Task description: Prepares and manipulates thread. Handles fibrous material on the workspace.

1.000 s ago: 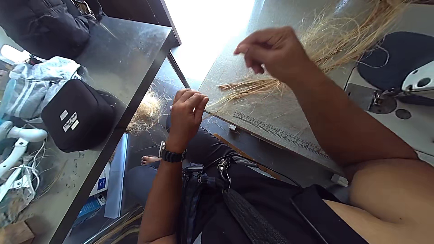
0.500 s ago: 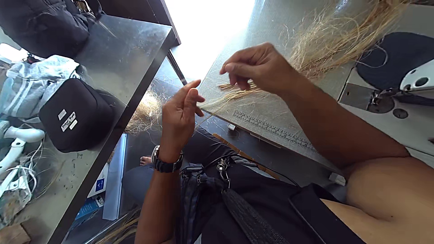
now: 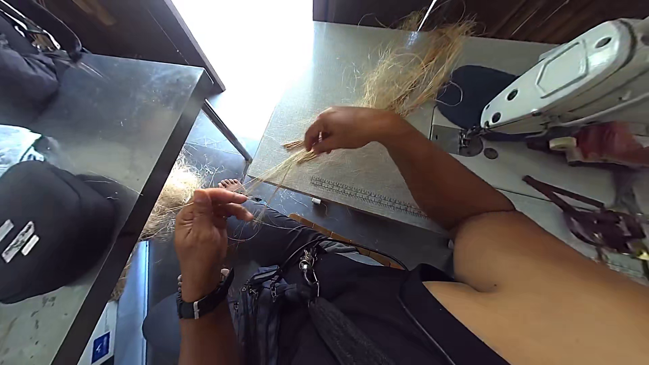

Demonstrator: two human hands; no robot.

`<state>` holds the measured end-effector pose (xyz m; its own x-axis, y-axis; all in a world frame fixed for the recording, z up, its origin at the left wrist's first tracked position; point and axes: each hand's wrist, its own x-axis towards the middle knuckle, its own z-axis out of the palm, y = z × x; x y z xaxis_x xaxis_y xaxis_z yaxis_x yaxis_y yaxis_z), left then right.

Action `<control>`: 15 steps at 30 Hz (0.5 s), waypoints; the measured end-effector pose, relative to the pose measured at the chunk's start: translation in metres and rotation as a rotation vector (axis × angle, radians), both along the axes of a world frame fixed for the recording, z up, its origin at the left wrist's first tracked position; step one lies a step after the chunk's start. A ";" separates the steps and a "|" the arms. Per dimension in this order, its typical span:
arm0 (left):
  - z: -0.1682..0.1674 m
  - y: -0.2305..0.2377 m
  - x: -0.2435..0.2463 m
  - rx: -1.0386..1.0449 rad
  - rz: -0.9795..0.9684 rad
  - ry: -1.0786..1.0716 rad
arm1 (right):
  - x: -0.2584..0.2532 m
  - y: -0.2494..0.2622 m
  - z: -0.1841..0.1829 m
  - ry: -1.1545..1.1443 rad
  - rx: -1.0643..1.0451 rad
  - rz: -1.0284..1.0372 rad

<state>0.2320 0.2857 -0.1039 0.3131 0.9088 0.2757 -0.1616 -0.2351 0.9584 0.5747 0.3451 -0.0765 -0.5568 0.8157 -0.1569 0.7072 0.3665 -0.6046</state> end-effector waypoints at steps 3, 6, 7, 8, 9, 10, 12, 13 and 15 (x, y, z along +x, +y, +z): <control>-0.004 -0.004 -0.013 -0.068 0.038 -0.008 | 0.038 0.005 -0.010 -0.086 0.069 -0.178; -0.006 -0.006 -0.020 -0.100 0.063 -0.031 | 0.067 -0.002 -0.011 -0.125 0.102 -0.331; -0.006 -0.006 -0.021 -0.109 0.070 -0.044 | 0.074 -0.005 -0.010 -0.125 0.109 -0.363; -0.006 -0.006 -0.022 -0.118 0.076 -0.061 | 0.081 -0.007 -0.011 -0.129 0.113 -0.397; -0.005 -0.006 -0.023 -0.126 0.081 -0.074 | 0.085 -0.009 -0.011 -0.140 0.108 -0.424; -0.004 -0.006 -0.023 -0.132 0.085 -0.088 | 0.089 -0.011 -0.013 -0.160 0.096 -0.440; -0.001 -0.006 -0.021 -0.149 0.104 -0.119 | 0.094 -0.011 -0.021 -0.187 0.072 -0.431; 0.000 -0.007 -0.021 -0.156 0.113 -0.129 | 0.096 -0.010 -0.027 -0.187 0.070 -0.413; 0.002 -0.007 -0.022 -0.158 0.123 -0.136 | 0.098 -0.008 -0.038 -0.163 0.093 -0.412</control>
